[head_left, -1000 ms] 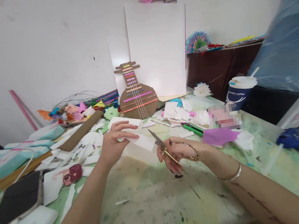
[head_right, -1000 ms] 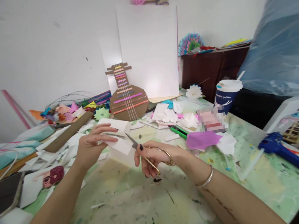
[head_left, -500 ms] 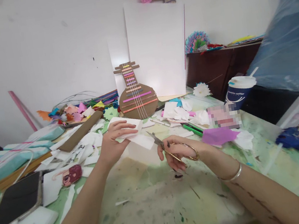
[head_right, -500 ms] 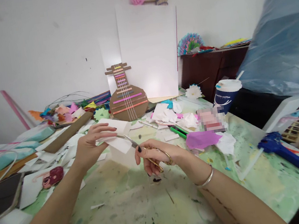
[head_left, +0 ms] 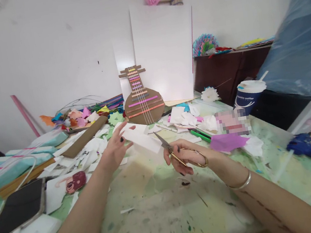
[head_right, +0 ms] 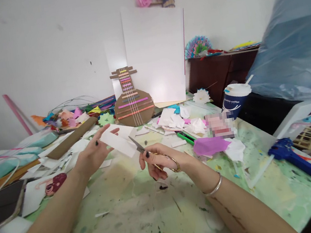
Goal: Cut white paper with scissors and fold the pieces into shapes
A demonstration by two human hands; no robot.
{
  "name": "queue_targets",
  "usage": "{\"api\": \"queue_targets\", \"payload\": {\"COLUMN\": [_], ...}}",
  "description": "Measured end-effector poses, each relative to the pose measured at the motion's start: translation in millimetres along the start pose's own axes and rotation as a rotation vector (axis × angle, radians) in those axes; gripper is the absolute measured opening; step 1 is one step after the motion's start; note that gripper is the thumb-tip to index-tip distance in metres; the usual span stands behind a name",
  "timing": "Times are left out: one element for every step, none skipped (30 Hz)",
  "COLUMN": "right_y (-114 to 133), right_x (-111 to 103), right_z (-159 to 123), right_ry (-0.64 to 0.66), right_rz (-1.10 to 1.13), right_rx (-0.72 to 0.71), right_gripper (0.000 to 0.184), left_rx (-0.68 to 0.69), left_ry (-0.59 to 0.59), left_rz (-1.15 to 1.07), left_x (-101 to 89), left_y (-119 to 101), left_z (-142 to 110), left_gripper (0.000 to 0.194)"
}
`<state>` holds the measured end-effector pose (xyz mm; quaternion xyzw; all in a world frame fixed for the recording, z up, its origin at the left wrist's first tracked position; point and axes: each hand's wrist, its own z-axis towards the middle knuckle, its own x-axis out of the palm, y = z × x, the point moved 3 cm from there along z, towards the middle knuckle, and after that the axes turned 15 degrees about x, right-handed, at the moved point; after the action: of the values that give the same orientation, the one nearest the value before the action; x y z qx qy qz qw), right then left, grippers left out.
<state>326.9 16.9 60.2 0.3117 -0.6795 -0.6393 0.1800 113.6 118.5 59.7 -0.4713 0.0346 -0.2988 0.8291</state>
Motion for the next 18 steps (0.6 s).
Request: {"api": "queue_targets", "payload": {"right_y": [-0.5,-1.0,-1.5,-1.9,-2.2,-2.3,-2.1,-1.5,-0.5,0.9,2.5,4.2,5.8,7.0,7.7,8.1,8.2,8.0], "right_x": [0.4,0.8,1.2,1.7,2.3,2.9,3.6,4.4,5.3,6.3,7.2,8.2,9.1,9.7,10.0,10.1,9.9,9.5], "right_z": [0.1,0.1,0.2,0.4,0.5,0.7,0.8,0.8,0.6,0.2,-0.3,-0.9,-1.6,-2.2,-2.8,-3.3,-3.7,-3.9], "right_ry": [0.021,0.037,0.052,0.065,0.076,0.084,0.089,0.093,0.095,0.095,0.093,0.090,0.086,0.078,0.069,0.063,0.060,0.061], "right_rz": [-0.010,-0.018,-0.024,-0.029,-0.033,-0.036,-0.037,-0.038,-0.039,-0.042,-0.046,-0.050,-0.053,-0.055,-0.056,-0.057,-0.059,-0.062], "right_rx": [0.008,0.018,0.030,0.044,0.058,0.071,0.082,0.090,0.092,0.090,0.085,0.081,0.081,0.087,0.096,0.108,0.117,0.122], "right_gripper": [0.044,0.044,0.044,0.044,0.044,0.043,0.042,0.042,0.041,0.041,0.041,0.041,0.041,0.040,0.040,0.040,0.040,0.041], "left_rx": [-0.012,-0.033,-0.055,-0.080,-0.105,-0.128,-0.145,-0.159,-0.174,-0.190,-0.206,-0.222,-0.238,-0.249,-0.255,-0.259,-0.259,-0.258], "left_ry": [0.059,0.111,0.150,0.178,0.196,0.205,0.203,0.197,0.193,0.189,0.180,0.166,0.150,0.133,0.116,0.104,0.095,0.091], "left_rz": [0.021,0.044,0.066,0.087,0.107,0.126,0.145,0.161,0.172,0.177,0.178,0.179,0.181,0.185,0.191,0.199,0.208,0.218], "left_x": [0.6,0.9,0.8,0.4,-0.3,-1.0,-1.7,-2.1,-2.2,-1.9,-1.5,-1.2,-1.2,-1.4,-2.1,-3.0,-4.2,-5.6], "left_y": [0.3,0.8,1.4,2.1,2.9,3.7,4.3,4.9,5.4,5.8,6.2,6.5,6.8,6.9,6.9,6.9,6.7,6.6], "left_z": [-0.5,-1.0,-1.5,-2.1,-2.7,-3.3,-3.9,-4.4,-5.1,-5.7,-6.2,-6.6,-6.9,-7.1,-7.2,-7.2,-7.2,-7.3], "left_gripper": [0.063,0.062,0.059,0.055,0.050,0.044,0.039,0.034,0.032,0.030,0.029,0.028,0.027,0.025,0.024,0.023,0.022,0.022]}}
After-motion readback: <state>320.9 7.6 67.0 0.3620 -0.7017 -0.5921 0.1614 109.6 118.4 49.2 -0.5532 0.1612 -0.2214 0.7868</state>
